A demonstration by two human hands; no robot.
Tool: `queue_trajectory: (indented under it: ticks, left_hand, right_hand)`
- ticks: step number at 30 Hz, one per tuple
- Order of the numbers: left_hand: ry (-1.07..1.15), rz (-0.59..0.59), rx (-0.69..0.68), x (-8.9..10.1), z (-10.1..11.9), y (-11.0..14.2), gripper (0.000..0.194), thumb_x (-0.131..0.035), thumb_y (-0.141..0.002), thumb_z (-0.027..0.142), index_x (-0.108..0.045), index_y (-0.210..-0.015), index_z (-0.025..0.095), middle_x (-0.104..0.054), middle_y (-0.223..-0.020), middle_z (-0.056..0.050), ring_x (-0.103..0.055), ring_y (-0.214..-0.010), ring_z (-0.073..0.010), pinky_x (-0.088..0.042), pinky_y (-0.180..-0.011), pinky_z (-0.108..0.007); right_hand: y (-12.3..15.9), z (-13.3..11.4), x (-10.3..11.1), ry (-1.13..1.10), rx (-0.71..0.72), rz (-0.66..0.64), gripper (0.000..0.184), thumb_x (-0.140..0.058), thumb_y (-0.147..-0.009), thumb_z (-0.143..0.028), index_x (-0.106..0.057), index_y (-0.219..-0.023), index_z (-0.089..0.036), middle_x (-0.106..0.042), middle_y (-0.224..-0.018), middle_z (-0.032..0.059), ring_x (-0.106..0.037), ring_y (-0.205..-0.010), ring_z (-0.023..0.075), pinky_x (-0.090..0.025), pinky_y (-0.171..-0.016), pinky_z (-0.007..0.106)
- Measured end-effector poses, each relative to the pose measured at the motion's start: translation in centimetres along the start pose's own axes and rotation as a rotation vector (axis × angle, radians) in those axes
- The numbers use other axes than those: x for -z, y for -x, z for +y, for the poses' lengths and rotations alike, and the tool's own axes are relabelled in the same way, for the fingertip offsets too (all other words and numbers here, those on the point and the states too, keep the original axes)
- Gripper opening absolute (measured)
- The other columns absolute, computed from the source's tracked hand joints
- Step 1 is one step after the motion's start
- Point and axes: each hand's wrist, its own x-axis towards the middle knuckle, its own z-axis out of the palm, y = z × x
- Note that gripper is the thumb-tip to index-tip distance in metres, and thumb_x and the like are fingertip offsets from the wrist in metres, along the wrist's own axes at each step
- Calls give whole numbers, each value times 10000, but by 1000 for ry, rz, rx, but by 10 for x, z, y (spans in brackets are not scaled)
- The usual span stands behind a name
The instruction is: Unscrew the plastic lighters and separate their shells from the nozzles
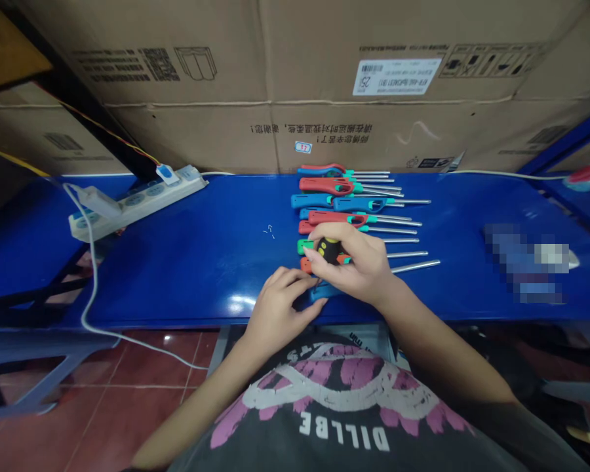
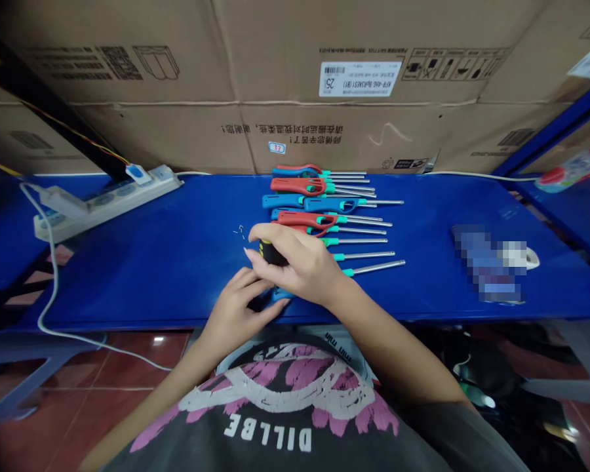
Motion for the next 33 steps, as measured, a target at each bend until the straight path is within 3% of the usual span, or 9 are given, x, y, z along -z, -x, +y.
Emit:
queue_trajectory:
  ticks: [4, 8, 11, 13, 18, 22, 26, 29, 33]
  left_hand:
    - [-4, 6, -3, -2, -3, 2, 184, -709, -896, 302, -706, -1053, 207, -713, -1020, -68, -613, -932, -259, -525, -819, -443]
    - [1, 26, -10, -4, -4, 3, 190, -714, -889, 290, -707, -1068, 225, -717, -1083, -72, -629, -1001, -276, -533, -851, -461]
    - [6, 31, -13, -4, -3, 2, 180, -706, -893, 288, -706, -1062, 226, -716, -1102, -76, -630, -1012, -278, -537, -858, -472]
    - [6, 26, -8, -3, -2, 1, 153, -703, -888, 289, -706, -1019, 211, -713, -1067, -87, -629, -992, -280, -542, -834, -471]
    - [21, 6, 42, -2, -1, 1, 146, -691, -870, 256, -708, -1008, 212, -715, -1016, -80, -638, -988, -280, -550, -833, -468]
    - [-16, -9, 61, -3, -1, 1, 165, -674, -854, 244, -700, -1014, 216, -705, -1065, -86, -636, -1031, -303, -556, -830, -476]
    - [-13, 1, 43, -3, 1, 0, 237, -651, -858, 243, -664, -1094, 219, -698, -1119, -92, -627, -1095, -310, -550, -881, -491]
    - [-24, -1, 68, -2, 3, 1, 201, -640, -871, 256, -658, -1067, 209, -699, -1090, -100, -632, -1083, -315, -547, -874, -499]
    - [-28, -25, 85, -2, 4, 1, 135, -663, -883, 285, -682, -999, 218, -715, -1012, -84, -655, -982, -298, -557, -781, -466]
  right_hand:
    - [-13, -7, 8, 119, 54, -109, 189, -600, -950, -368, -620, -926, -182, -686, -772, -1, -618, -661, 121, -471, -603, 249]
    - [-38, -16, 23, 300, 76, -409, 395, -460, -1010, -443, -600, -748, -182, -575, -584, -19, -498, -538, 125, -290, -518, 284]
    - [-52, -21, 35, 233, 72, -696, 292, -375, -1026, -270, -627, -960, -137, -669, -827, 54, -544, -663, 152, -320, -572, 286]
    - [-57, -23, 40, 180, 93, -786, 268, -381, -977, -195, -588, -1115, -96, -669, -1001, 117, -566, -772, 179, -355, -621, 294]
    - [-63, -22, 44, 251, 97, -860, 353, -333, -1019, -337, -608, -929, -136, -627, -734, 61, -520, -650, 184, -306, -603, 311]
    - [-67, -22, 38, 119, 183, -892, 294, -373, -1011, -313, -599, -1017, -124, -658, -908, 99, -555, -776, 195, -299, -609, 304]
    - [-69, -23, 36, 184, 207, -919, 394, -323, -1049, -412, -596, -958, -143, -625, -731, 48, -491, -619, 168, -231, -573, 307]
    - [-69, -20, 37, 128, 218, -891, 317, -358, -1029, -348, -595, -956, -152, -647, -825, 62, -525, -698, 171, -237, -585, 300]
    - [-70, -15, 40, 186, 180, -871, 446, -290, -1055, -434, -600, -899, -155, -609, -749, 49, -501, -675, 170, -235, -586, 294]
